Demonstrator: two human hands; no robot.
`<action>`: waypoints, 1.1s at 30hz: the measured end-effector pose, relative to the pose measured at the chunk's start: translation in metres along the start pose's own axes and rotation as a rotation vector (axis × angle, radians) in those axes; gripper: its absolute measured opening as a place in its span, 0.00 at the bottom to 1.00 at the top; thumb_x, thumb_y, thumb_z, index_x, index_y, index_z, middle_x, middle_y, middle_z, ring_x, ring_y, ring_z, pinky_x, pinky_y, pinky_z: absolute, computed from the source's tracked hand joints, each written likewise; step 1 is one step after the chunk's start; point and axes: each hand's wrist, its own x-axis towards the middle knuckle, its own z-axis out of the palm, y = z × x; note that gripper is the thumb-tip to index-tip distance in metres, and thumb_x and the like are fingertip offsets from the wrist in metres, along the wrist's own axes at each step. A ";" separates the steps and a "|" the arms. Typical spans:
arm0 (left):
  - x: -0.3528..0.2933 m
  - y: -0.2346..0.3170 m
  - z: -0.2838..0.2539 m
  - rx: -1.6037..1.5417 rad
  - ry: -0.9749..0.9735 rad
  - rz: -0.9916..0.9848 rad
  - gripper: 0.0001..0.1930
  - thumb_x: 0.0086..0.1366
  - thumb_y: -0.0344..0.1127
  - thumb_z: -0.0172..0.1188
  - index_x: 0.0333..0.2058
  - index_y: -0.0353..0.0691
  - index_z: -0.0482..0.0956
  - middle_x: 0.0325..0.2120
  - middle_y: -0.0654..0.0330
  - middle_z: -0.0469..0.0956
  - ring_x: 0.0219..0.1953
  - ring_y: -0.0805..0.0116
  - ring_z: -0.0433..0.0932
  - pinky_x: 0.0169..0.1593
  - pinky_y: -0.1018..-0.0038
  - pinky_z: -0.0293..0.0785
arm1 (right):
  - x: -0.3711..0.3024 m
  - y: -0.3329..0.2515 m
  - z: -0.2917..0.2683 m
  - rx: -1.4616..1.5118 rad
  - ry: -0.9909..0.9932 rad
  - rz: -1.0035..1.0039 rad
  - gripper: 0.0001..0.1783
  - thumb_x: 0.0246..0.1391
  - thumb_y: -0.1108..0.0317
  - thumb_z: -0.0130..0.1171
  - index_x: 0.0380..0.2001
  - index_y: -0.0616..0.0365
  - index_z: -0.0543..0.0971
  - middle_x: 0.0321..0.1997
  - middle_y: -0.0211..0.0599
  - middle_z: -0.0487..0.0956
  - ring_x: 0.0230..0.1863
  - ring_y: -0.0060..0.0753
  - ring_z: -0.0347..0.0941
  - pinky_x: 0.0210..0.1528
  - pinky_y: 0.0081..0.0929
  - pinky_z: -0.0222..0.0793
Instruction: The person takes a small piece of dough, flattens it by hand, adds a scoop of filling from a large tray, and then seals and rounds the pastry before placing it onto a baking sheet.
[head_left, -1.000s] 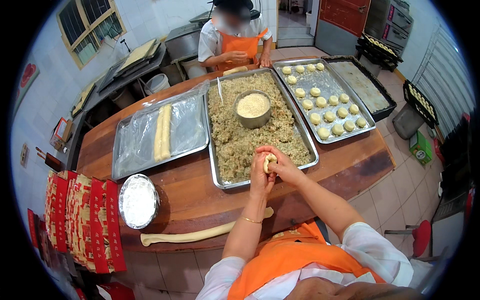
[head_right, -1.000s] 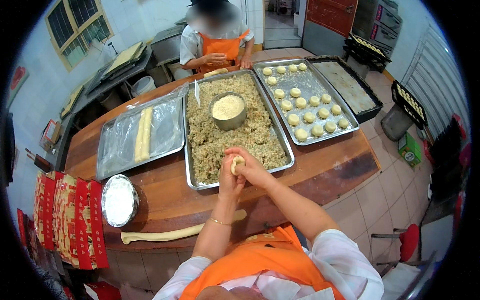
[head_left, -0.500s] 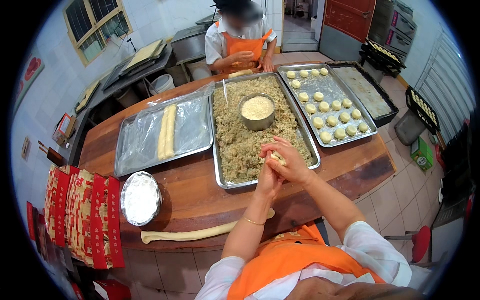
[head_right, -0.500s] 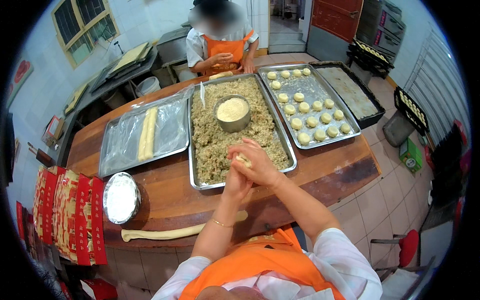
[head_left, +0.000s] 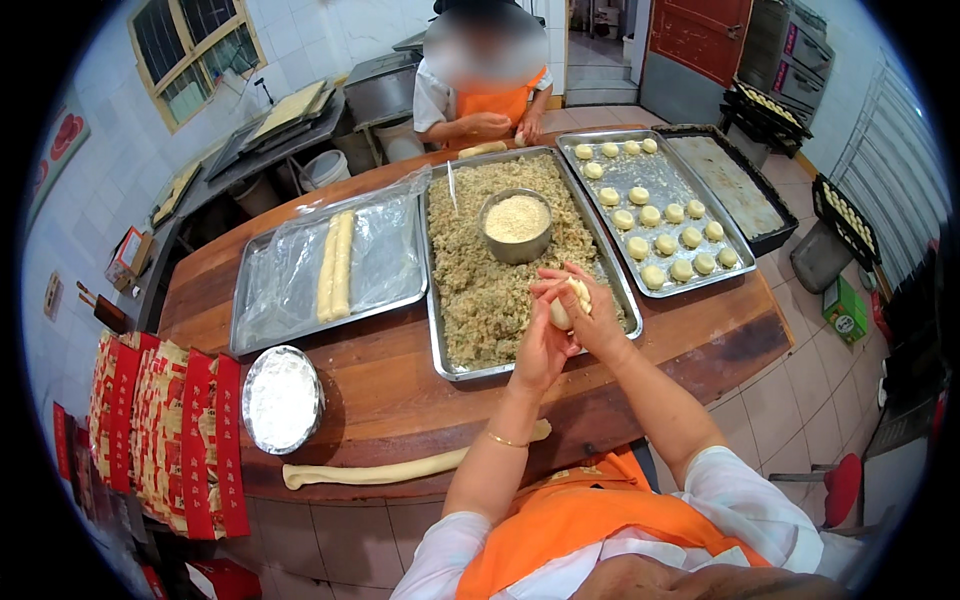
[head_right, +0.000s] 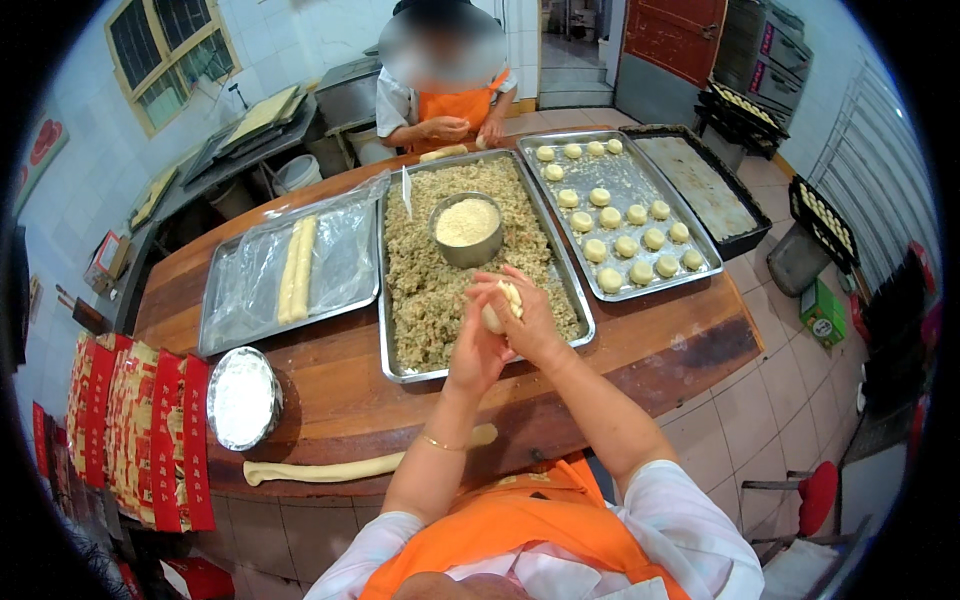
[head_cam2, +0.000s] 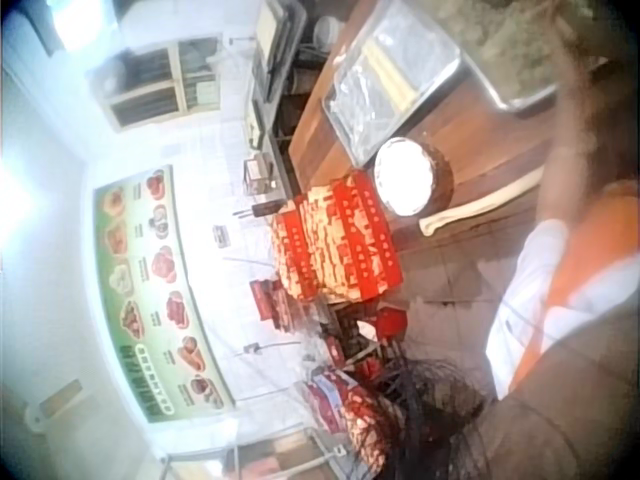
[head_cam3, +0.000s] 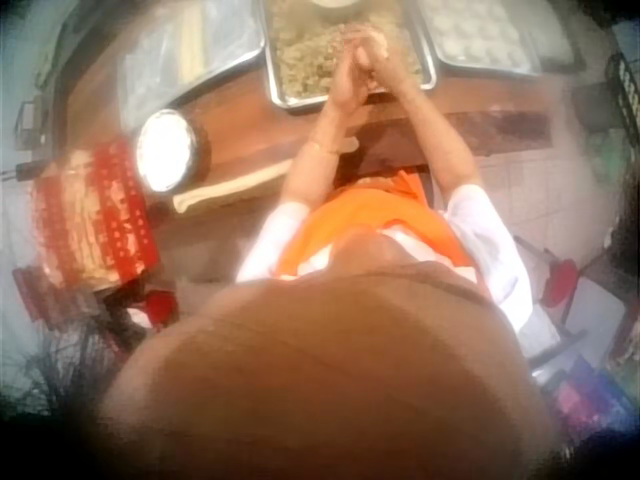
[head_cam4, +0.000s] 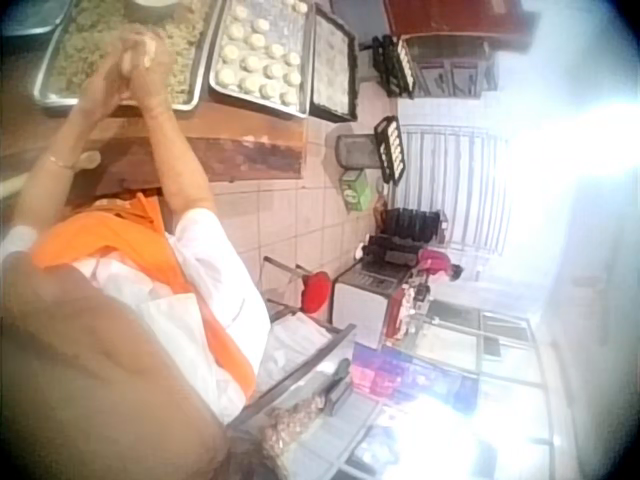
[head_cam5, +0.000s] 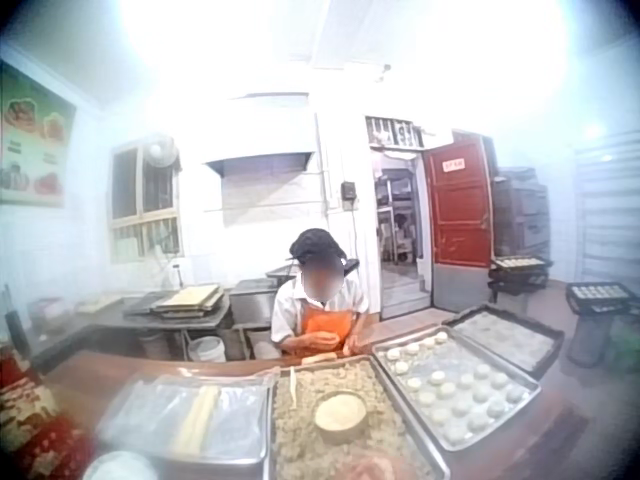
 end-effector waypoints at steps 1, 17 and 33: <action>0.000 -0.002 -0.005 0.058 -0.027 0.033 0.24 0.75 0.61 0.37 0.53 0.50 0.68 0.39 0.68 0.74 0.28 0.82 0.71 0.24 0.86 0.62 | 0.002 0.003 -0.002 0.040 -0.009 -0.006 0.20 0.61 0.54 0.54 0.48 0.54 0.82 0.59 0.39 0.78 0.69 0.48 0.63 0.74 0.50 0.44; -0.003 -0.010 0.001 0.182 0.041 0.093 0.28 0.74 0.64 0.37 0.53 0.46 0.67 0.31 0.70 0.71 0.21 0.83 0.63 0.21 0.85 0.54 | 0.004 -0.020 -0.002 0.312 0.008 0.047 0.29 0.69 0.45 0.44 0.50 0.57 0.81 0.58 0.39 0.78 0.72 0.43 0.59 0.75 0.43 0.43; -0.014 -0.017 -0.009 0.230 -0.014 0.076 0.30 0.73 0.66 0.33 0.48 0.46 0.70 0.30 0.69 0.72 0.23 0.81 0.63 0.24 0.84 0.57 | 0.000 -0.044 -0.001 0.289 0.012 0.048 0.26 0.68 0.47 0.44 0.46 0.57 0.83 0.58 0.42 0.78 0.72 0.42 0.58 0.75 0.44 0.43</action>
